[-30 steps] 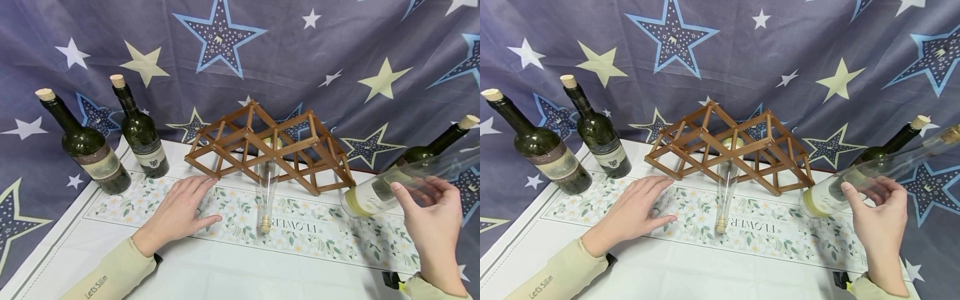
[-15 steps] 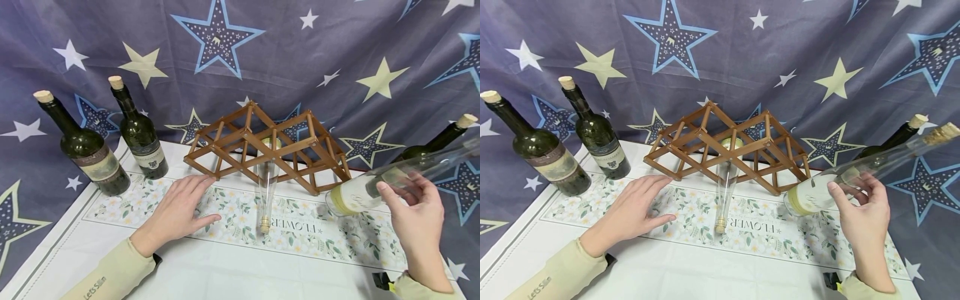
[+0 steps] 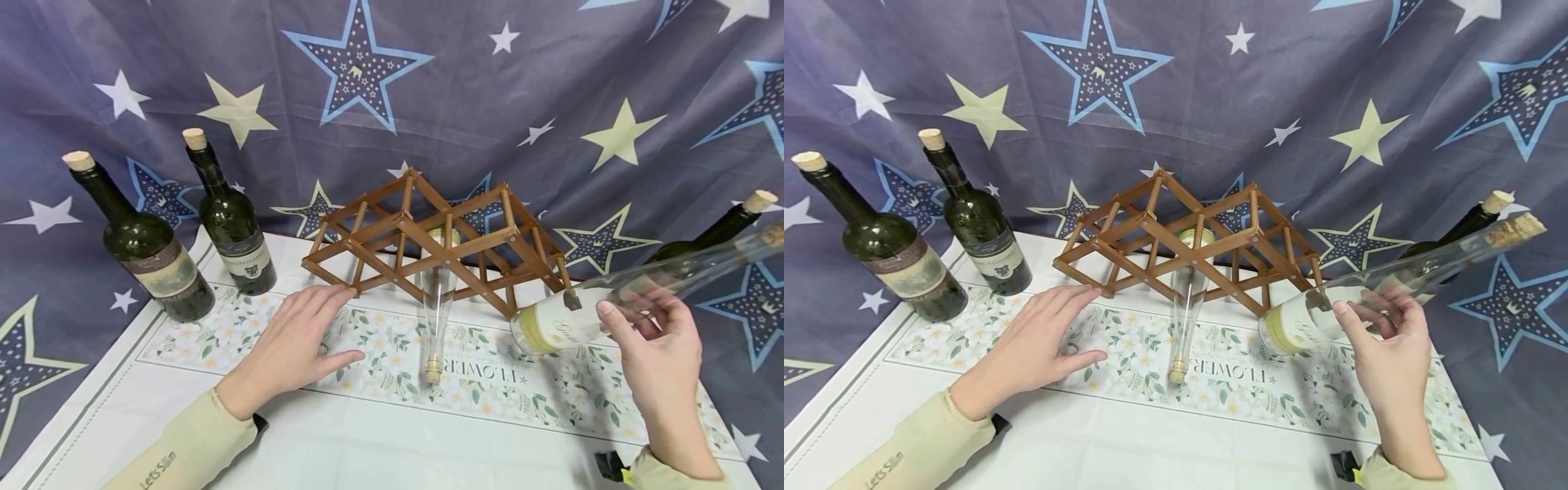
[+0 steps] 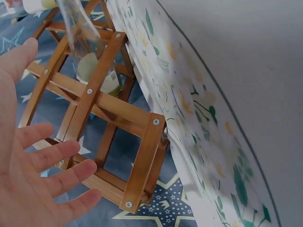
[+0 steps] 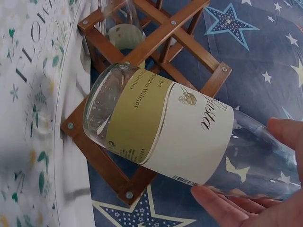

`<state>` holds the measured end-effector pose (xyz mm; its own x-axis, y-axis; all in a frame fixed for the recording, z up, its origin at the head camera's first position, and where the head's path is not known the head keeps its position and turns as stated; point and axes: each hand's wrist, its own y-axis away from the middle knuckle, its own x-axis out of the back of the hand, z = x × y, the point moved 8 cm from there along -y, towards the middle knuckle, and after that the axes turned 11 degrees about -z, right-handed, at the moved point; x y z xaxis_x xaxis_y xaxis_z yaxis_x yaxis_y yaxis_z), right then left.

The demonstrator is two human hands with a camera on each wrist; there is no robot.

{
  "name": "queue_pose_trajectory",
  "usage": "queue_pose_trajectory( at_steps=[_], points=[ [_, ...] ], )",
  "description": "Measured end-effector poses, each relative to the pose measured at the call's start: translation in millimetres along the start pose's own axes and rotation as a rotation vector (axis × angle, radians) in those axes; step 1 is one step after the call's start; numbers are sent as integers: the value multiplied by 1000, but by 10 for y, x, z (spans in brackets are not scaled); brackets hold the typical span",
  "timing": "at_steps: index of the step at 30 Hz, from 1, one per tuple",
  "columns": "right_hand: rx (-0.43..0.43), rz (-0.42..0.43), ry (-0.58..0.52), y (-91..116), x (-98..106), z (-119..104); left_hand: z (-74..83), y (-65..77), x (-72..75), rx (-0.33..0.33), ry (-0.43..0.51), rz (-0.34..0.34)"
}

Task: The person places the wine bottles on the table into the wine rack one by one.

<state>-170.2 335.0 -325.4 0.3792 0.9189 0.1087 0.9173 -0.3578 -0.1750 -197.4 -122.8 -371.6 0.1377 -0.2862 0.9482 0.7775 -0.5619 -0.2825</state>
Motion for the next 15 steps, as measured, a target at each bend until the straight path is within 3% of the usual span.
queue_pose_trajectory(
  at_steps=[15],
  points=[
    [93,-105,-193,126,-322,-53,176,-182,46,-63,15,21]
  ],
)
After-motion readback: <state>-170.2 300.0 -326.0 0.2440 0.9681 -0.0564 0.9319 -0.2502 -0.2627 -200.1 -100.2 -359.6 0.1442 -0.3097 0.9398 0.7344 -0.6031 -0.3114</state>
